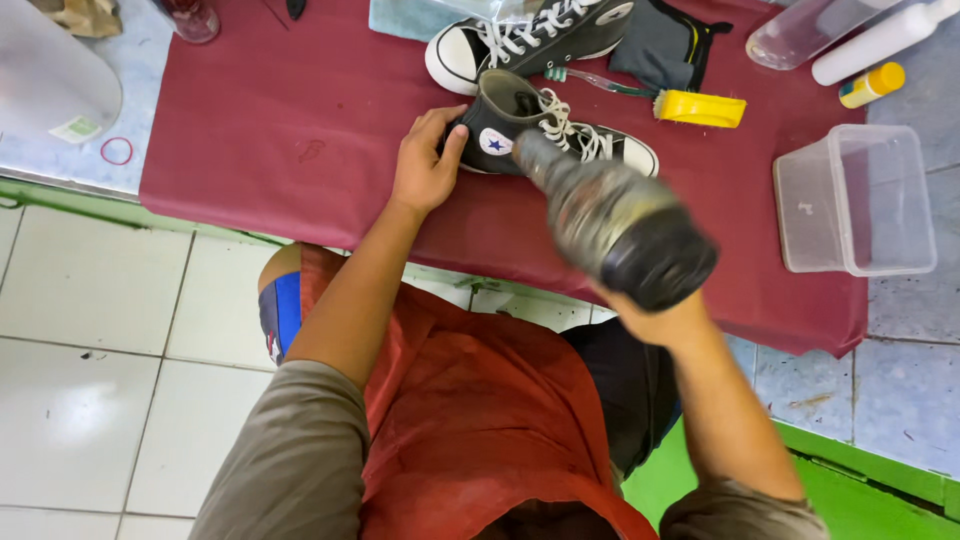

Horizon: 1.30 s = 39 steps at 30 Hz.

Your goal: The person uses a heat gun to dry a black high-top sneaker on a red table, moving the tool around the shoe's surface. After drying, the person places the shoe into a clear plastic bag.

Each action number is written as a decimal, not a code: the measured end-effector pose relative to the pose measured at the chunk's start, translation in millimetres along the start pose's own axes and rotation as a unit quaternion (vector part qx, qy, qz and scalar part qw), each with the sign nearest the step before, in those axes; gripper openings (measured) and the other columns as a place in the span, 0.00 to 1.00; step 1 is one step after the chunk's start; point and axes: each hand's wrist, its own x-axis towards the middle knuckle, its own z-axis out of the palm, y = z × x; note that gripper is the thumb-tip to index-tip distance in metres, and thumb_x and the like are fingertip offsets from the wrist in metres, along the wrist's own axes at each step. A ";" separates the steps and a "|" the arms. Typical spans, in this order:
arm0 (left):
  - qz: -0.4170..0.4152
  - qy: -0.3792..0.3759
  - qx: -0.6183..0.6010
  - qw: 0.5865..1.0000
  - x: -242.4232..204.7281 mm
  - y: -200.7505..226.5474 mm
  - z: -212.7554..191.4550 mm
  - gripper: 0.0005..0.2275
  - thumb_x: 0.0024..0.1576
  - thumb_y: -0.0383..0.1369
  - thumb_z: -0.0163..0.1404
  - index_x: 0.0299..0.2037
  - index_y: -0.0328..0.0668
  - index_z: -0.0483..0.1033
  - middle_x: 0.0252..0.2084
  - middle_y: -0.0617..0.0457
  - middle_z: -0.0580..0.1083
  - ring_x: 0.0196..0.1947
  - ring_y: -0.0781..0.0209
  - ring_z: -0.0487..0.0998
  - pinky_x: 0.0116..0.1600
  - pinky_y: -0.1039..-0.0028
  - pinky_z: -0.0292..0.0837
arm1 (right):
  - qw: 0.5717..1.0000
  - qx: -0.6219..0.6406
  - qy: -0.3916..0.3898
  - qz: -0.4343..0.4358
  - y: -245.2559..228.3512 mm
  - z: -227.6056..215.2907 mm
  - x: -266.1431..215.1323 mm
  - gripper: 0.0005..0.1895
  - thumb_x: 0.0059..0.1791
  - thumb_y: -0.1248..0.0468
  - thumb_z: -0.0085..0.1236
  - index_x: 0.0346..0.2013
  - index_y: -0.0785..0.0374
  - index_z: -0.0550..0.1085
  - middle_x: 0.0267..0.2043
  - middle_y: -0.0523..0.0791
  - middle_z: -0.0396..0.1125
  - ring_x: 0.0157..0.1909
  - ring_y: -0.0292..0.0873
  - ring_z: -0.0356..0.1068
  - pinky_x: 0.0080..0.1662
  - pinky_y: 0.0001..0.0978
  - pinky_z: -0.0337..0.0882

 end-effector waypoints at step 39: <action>0.022 0.074 0.082 0.994 -6.1 12.3 -1.5 0.09 0.68 0.24 0.43 0.54 0.40 0.74 0.50 0.45 0.77 0.49 0.41 0.76 0.57 0.57 0.70 | 0.906 0.172 0.147 0.358 32.1 -27.7 -41.3 0.13 0.57 0.60 0.58 0.34 0.68 0.72 0.19 0.55 0.69 0.21 0.46 0.74 0.28 0.34 0.75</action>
